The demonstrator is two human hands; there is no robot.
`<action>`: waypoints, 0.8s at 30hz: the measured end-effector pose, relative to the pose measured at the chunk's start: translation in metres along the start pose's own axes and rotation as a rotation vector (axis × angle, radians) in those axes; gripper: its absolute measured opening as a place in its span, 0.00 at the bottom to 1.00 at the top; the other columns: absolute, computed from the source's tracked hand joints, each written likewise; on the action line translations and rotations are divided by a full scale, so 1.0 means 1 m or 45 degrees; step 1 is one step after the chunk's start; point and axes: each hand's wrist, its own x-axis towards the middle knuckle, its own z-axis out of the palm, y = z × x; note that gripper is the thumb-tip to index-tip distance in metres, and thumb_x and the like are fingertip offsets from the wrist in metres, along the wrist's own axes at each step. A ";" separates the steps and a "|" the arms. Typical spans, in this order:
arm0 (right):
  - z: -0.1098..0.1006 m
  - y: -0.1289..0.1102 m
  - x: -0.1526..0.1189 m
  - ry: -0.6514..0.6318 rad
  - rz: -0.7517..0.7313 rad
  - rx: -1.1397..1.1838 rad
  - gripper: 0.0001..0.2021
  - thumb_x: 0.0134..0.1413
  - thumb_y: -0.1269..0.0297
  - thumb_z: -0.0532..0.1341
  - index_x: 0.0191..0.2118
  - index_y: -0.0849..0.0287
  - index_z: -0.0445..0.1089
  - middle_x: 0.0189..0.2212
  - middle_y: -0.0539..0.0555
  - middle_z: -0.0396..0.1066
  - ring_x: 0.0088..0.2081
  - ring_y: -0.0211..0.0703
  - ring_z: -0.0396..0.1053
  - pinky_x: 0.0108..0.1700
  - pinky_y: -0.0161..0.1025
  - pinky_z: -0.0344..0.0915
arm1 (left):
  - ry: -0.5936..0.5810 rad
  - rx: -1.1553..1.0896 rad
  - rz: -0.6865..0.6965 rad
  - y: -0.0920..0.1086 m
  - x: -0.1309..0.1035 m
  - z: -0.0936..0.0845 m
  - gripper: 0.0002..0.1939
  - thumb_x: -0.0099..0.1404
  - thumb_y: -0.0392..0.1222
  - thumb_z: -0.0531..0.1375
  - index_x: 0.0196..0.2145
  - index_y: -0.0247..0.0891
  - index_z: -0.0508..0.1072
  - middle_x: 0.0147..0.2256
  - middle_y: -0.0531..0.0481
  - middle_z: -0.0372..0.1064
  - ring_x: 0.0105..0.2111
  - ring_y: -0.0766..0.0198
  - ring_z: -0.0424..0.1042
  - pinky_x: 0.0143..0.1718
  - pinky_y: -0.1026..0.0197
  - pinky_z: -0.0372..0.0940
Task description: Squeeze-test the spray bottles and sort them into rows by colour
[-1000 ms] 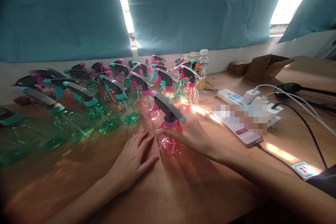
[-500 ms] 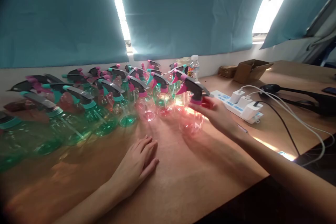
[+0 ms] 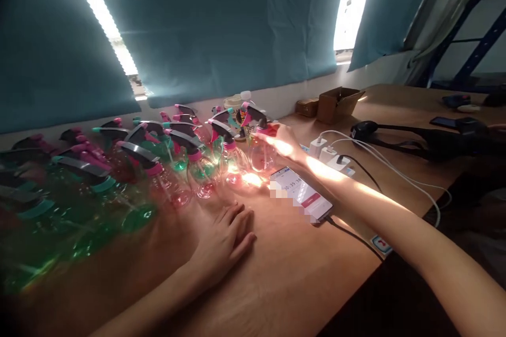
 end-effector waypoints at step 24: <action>0.007 0.012 0.000 -0.074 0.160 -0.061 0.33 0.48 0.50 0.66 0.56 0.65 0.64 0.55 0.64 0.69 0.56 0.50 0.67 0.57 0.46 0.62 | 0.028 -0.073 0.057 0.001 0.062 0.013 0.20 0.69 0.44 0.56 0.55 0.33 0.64 0.56 0.37 0.62 0.57 0.48 0.59 0.58 0.45 0.57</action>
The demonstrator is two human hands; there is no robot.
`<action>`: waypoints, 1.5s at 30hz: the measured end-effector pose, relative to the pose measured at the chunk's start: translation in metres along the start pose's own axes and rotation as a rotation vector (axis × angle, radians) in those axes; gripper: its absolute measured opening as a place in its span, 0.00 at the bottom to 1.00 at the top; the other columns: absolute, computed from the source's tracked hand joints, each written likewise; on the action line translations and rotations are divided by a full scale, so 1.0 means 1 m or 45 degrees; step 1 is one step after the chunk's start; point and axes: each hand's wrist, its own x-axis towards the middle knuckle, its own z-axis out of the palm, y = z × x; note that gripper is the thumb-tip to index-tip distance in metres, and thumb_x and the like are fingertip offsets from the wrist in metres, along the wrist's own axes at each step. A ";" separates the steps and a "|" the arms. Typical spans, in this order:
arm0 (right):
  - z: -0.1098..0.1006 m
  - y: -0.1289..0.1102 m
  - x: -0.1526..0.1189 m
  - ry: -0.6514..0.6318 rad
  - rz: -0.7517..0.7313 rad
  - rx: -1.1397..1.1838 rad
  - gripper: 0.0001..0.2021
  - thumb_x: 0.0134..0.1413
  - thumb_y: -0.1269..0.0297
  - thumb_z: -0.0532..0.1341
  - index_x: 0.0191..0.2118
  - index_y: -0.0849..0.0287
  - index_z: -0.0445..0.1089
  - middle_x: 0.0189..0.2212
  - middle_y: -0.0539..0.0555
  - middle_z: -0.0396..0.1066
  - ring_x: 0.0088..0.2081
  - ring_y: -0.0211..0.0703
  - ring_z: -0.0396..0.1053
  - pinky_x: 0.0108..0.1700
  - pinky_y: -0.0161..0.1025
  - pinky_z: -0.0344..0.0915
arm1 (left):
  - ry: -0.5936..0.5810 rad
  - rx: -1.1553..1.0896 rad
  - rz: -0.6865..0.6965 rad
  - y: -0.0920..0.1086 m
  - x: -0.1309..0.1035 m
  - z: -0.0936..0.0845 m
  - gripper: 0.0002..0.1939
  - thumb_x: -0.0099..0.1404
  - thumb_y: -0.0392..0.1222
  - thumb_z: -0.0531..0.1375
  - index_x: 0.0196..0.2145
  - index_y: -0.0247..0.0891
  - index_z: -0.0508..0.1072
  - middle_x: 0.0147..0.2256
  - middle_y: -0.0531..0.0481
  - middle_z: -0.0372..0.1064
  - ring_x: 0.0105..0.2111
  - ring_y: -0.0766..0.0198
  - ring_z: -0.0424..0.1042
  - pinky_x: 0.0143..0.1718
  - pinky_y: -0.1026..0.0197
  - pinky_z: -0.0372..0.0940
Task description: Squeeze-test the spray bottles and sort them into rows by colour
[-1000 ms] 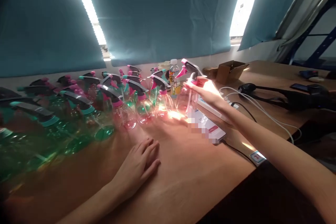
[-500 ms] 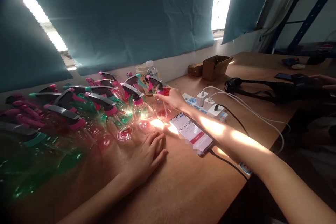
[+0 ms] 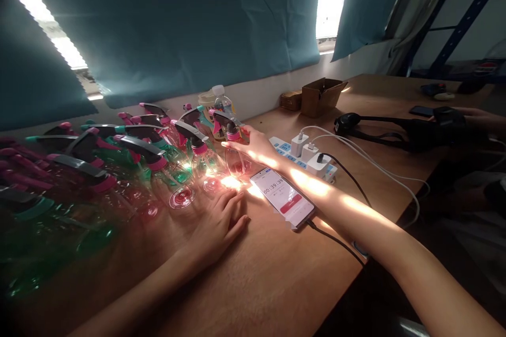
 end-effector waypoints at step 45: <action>0.417 -0.278 -0.246 -1.034 -1.331 0.200 0.19 0.63 0.70 0.51 0.57 0.66 0.64 0.59 0.64 0.64 0.62 0.47 0.59 0.62 0.46 0.58 | 1.355 0.223 -1.578 -0.137 -0.477 -0.197 0.16 0.70 0.43 0.59 0.53 0.36 0.67 0.50 0.43 0.66 0.45 0.54 0.71 0.43 0.48 0.69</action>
